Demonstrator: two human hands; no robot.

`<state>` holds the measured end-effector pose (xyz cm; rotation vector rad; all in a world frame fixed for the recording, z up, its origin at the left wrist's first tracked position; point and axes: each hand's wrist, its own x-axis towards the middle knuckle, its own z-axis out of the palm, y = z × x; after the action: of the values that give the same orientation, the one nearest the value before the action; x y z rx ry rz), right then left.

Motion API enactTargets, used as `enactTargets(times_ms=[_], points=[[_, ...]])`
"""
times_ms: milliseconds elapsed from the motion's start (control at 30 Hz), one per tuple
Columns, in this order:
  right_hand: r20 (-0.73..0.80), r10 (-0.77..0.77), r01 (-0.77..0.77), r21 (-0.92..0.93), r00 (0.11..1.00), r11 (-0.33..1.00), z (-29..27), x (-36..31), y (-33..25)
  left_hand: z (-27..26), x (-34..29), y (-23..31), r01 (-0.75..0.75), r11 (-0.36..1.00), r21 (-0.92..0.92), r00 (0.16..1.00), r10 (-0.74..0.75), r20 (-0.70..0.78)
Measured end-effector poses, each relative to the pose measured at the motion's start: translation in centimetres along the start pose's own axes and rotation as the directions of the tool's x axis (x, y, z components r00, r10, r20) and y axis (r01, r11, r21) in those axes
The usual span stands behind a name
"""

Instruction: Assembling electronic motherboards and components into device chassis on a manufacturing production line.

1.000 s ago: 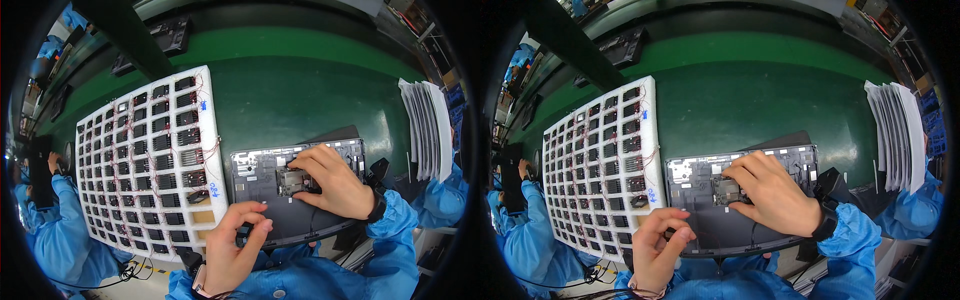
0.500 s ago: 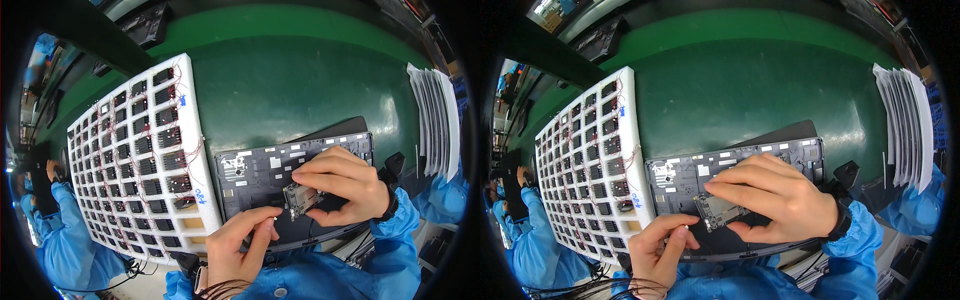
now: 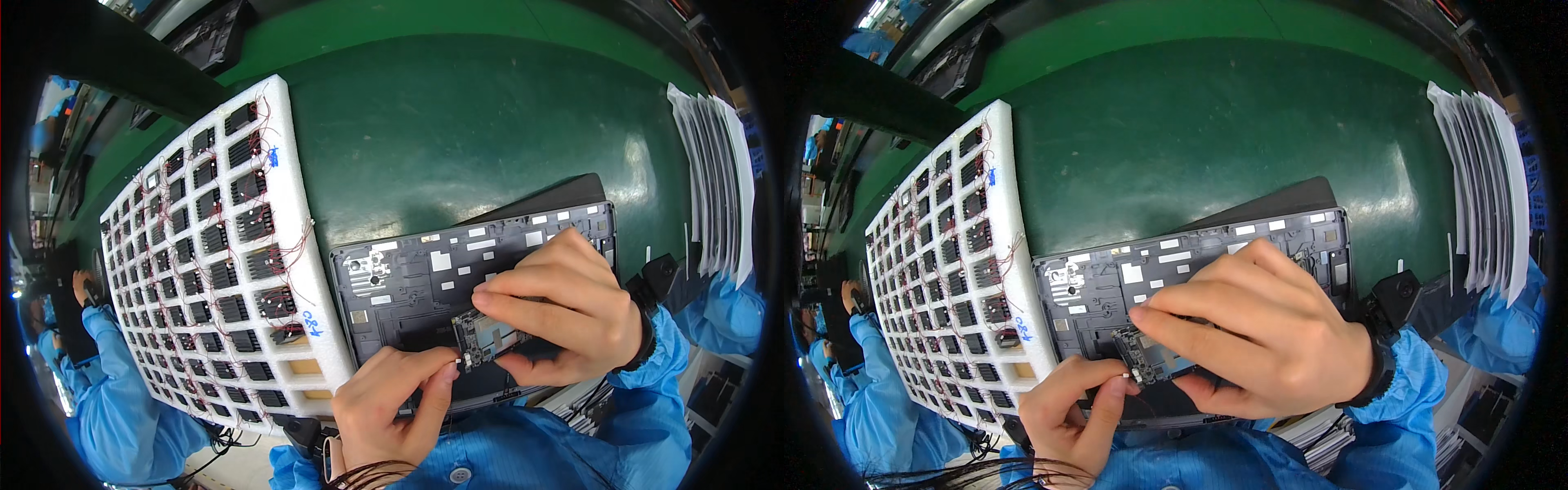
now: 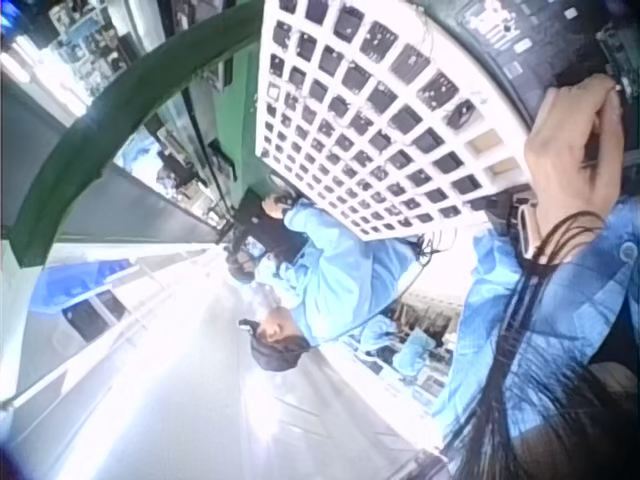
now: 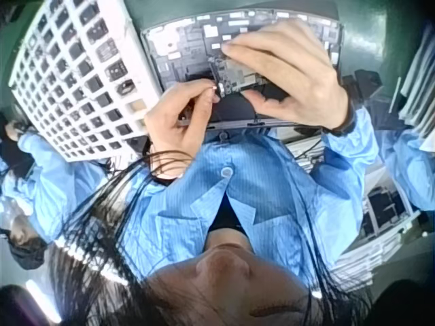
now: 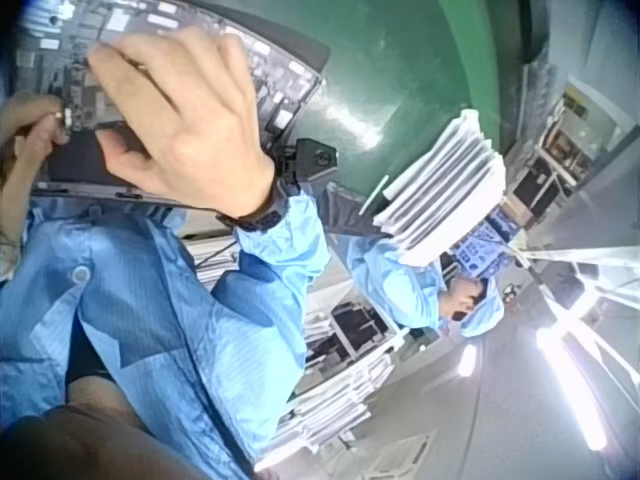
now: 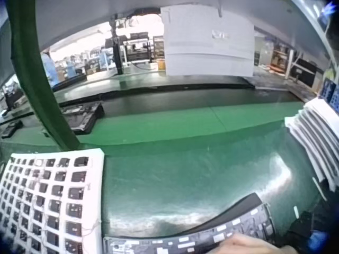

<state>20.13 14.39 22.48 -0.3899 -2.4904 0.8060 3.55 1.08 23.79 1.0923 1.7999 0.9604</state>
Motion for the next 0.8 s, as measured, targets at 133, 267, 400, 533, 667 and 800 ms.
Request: enactTargets(times_ms=[133,267,400,533,667,800], points=[[-0.018,0.003,-0.003,0.003,1.0,1.0,0.2,-0.1,0.0,0.3,0.2,-0.7,-0.118,0.993,0.025,0.992,0.118,-0.036],[-0.02,0.013,-0.013,0.004,1.0,1.0,0.2,-0.2,0.0,0.5,0.3,-0.8,-0.177,0.983,0.056,0.983,0.18,-0.04],[-0.027,0.014,-0.014,-0.008,1.0,1.0,0.3,-0.2,-0.1,0.5,0.2,-0.6,-0.175,0.98,0.096,0.982,0.181,-0.048],[-0.014,0.007,-0.008,-0.028,1.0,1.0,0.3,-0.1,-0.2,0.8,0.2,-0.9,-0.24,0.951,0.193,0.963,0.259,-0.075],[-0.046,-0.017,0.014,-0.063,0.999,0.998,0.6,-0.3,-0.2,1.0,0.5,-1.5,-0.344,0.906,0.245,0.927,0.369,-0.062],[-0.085,-0.114,0.099,-0.169,0.99,0.981,1.1,-0.5,0.0,0.8,0.7,-1.3,-0.356,0.898,0.257,0.925,0.378,-0.04]])
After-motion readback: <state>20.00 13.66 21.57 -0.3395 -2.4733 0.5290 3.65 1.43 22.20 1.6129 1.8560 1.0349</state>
